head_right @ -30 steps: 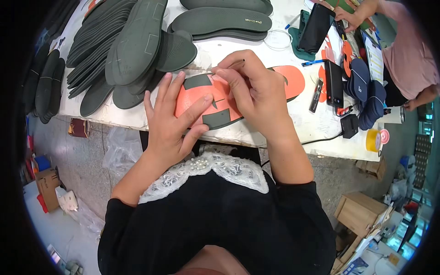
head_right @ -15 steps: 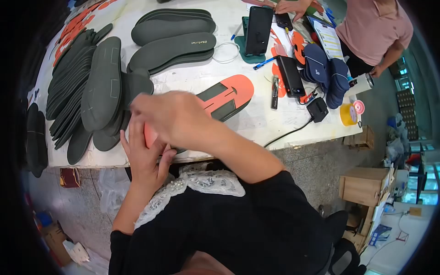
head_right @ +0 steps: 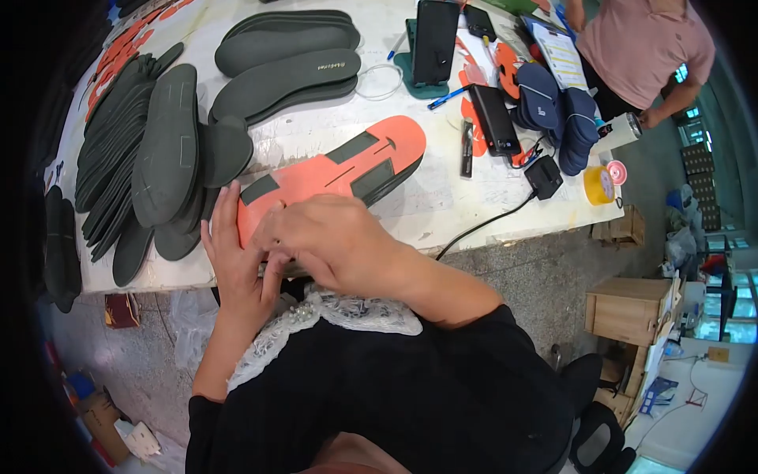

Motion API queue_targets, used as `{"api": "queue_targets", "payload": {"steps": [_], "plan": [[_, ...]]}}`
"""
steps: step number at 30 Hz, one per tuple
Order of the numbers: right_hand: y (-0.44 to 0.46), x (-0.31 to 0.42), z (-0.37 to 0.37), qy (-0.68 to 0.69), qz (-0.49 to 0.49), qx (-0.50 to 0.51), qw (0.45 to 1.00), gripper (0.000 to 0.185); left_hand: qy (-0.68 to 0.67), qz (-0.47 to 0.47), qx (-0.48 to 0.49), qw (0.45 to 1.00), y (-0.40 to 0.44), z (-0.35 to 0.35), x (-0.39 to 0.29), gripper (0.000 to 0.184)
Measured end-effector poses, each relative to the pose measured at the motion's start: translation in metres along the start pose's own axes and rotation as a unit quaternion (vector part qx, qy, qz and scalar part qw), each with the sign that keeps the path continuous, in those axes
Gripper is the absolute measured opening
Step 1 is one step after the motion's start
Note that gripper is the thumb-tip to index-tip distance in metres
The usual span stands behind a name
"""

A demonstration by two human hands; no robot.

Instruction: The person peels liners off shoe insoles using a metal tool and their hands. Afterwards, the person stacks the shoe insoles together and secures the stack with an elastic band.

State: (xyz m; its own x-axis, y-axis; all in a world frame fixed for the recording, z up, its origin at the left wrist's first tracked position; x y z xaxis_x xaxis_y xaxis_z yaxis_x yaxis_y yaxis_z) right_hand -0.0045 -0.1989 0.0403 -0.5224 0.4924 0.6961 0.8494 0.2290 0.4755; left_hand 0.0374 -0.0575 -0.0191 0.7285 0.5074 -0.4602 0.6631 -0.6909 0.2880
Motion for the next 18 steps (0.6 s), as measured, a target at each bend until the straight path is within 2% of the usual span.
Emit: {"api": "queue_targets", "payload": {"steps": [2,4,5,7,9,10,12,17,18], "plan": [[-0.004,0.000,0.002,0.008,-0.009,-0.037,0.999,0.015,0.006,-0.007,0.000,1.000,-0.004,-0.002,0.003,0.052],[-0.007,-0.006,-0.002,0.078,0.123,-0.004,0.989,0.015,0.019,-0.009,0.003,1.000,-0.003,-0.003,0.004,0.052],[-0.007,-0.010,0.002,0.099,0.121,0.007,0.988,0.015,0.029,-0.030,0.009,0.999,-0.003,-0.002,0.008,0.052],[-0.003,0.001,0.010,0.008,-0.022,0.035,0.999,0.015,0.017,0.003,-0.015,1.000,-0.003,-0.003,0.006,0.052],[-0.007,-0.003,0.008,0.057,0.077,0.023,0.995,0.016,0.026,-0.009,-0.017,0.999,-0.003,-0.001,0.010,0.053],[-0.010,0.000,0.008,0.065,0.075,0.028,0.995,0.016,0.027,-0.009,-0.020,0.999,-0.003,0.000,0.010,0.053],[-0.023,-0.018,-0.007,0.109,0.211,-0.063,0.969,0.012,0.028,-0.001,-0.026,0.999,-0.004,0.000,0.010,0.055],[-0.028,-0.013,-0.019,0.051,0.138,0.001,0.989,0.010,0.036,-0.003,-0.033,0.999,-0.002,-0.005,0.004,0.056],[-0.030,-0.014,-0.023,0.062,0.128,-0.028,0.989,0.010,0.040,0.008,-0.033,0.999,-0.001,-0.006,0.004,0.057]]}}
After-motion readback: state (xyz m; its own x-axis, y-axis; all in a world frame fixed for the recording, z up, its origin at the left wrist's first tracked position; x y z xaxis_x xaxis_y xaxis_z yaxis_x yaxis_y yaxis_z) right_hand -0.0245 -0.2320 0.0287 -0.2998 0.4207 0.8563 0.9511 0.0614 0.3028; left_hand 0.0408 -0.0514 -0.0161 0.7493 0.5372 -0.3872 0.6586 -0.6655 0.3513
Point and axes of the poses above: each hand's wrist, its own y-axis towards the middle knuckle, its own z-axis out of the palm, x = y × z, the point moved 7 cm from there along y, towards the middle knuckle, and after that the axes turned 7 degrees about x, right-handed, at the moved point
